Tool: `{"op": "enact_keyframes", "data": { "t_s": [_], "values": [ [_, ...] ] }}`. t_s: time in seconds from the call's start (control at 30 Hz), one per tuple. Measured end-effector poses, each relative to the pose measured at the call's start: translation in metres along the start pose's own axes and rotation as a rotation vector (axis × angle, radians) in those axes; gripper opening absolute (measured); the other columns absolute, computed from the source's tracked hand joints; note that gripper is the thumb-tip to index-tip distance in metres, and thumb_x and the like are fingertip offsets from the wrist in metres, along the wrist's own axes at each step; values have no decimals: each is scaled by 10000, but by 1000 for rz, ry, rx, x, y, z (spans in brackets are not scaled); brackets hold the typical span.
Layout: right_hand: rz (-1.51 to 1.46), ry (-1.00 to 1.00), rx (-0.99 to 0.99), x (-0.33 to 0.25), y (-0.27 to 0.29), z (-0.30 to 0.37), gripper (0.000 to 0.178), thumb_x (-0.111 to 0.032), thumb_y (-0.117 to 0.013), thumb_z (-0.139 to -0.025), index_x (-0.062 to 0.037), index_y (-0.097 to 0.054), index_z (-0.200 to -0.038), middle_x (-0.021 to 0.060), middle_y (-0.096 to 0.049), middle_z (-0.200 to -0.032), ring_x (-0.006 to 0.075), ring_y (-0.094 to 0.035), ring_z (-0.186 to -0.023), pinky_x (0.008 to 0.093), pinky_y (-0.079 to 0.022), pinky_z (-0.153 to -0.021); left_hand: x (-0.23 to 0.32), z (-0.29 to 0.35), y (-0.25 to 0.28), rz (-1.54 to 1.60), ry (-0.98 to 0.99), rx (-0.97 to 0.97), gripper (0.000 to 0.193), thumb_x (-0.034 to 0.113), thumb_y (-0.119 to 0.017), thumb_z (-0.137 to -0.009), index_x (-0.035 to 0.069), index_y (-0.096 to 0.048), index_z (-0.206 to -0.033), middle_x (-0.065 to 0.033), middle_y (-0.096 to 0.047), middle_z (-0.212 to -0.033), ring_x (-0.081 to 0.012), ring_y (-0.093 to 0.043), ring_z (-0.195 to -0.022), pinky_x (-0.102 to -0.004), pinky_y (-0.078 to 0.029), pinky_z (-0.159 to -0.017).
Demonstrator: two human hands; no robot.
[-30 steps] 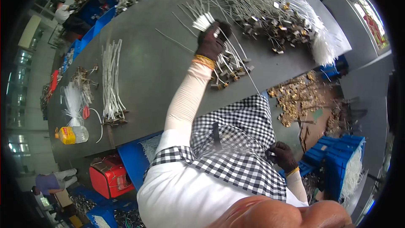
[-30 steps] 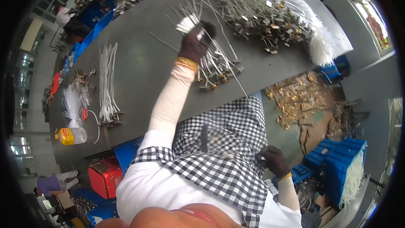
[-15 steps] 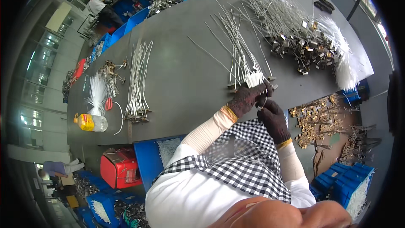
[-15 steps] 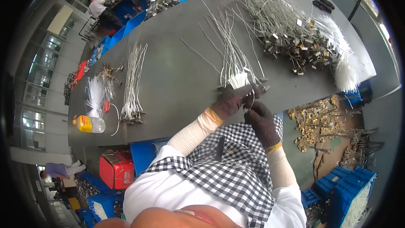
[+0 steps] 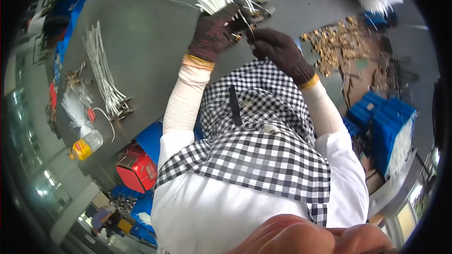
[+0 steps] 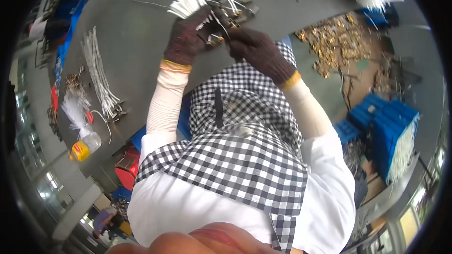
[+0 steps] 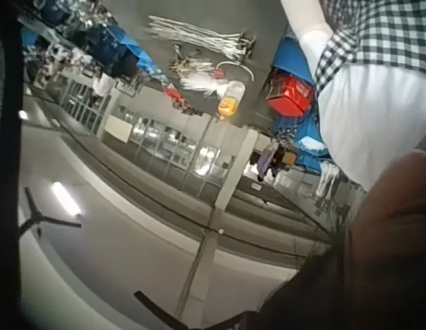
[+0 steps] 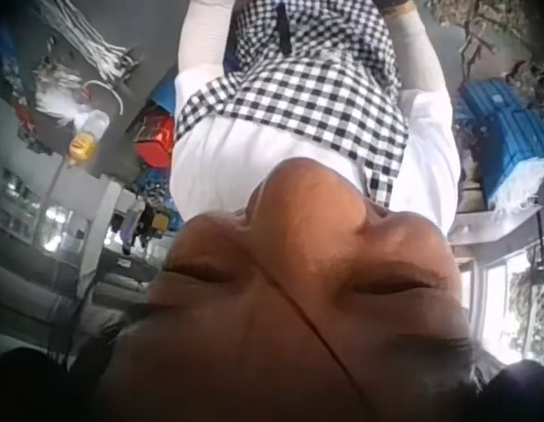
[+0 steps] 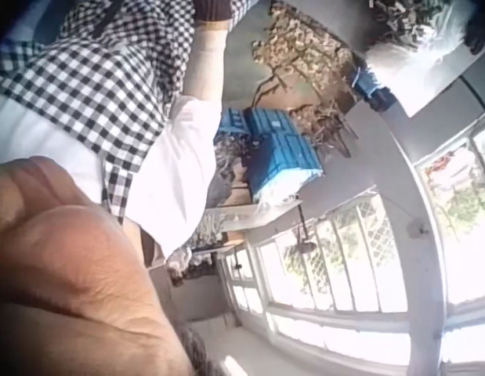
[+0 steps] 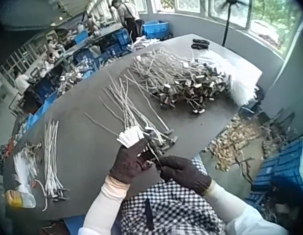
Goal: Organizing and bundling groups of electrical wires at a manual assembly station.
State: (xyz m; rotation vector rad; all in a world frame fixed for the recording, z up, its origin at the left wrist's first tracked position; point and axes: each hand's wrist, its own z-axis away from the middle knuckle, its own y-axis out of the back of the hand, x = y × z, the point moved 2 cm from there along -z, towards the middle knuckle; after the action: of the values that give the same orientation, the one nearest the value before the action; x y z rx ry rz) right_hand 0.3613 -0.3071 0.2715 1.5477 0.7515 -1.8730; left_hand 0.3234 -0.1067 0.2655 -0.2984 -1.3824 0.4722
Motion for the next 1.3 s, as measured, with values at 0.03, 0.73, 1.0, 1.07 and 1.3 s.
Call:
{"op": "enact_keyframes", "data": {
  "t_s": [0.03,0.73,1.0,1.07,1.3],
  "values": [
    [-15,-10,4,-6,-1,-7,301,-117,-599,-983,26,-596,-1248,95,-686,-988,128,-646,-812,282,-546,-728,-10,-1,10,-120,-13,50,334,190,-585,-1004,-29,-593,-1256,-136,-684,-1116,-262,-693,-992,-380,-596,-841],
    [1006,-26,679,43,219,-121,275,-219,-613,-918,-152,-616,-1184,192,-634,-1123,422,-595,-1062,487,-502,-857,19,-36,-7,-356,-27,251,240,214,-616,-980,-9,-668,-1050,-81,-696,-757,-140,-674,-624,-255,-541,-558],
    [1016,343,641,52,217,-57,170,-206,-622,-920,-65,-665,-1004,183,-659,-882,389,-664,-850,474,-520,-715,-11,-36,-49,-52,189,215,200,166,-645,-957,16,-655,-1089,-87,-713,-886,-172,-703,-747,-293,-581,-650],
    [598,-29,623,66,205,-11,195,-221,-619,-943,-33,-673,-944,129,-640,-710,262,-655,-655,381,-511,-605,-27,-33,-63,76,185,137,225,192,-614,-984,6,-667,-1099,-73,-686,-955,-138,-675,-856,-266,-562,-792],
    [28,-303,548,76,165,179,203,-226,-664,-921,-34,-663,-857,6,-572,-647,97,-533,-568,255,-419,-529,-84,-36,-82,359,254,20,195,150,-637,-973,34,-621,-1129,-98,-687,-963,-218,-701,-828,-310,-603,-688]
  ]
}}
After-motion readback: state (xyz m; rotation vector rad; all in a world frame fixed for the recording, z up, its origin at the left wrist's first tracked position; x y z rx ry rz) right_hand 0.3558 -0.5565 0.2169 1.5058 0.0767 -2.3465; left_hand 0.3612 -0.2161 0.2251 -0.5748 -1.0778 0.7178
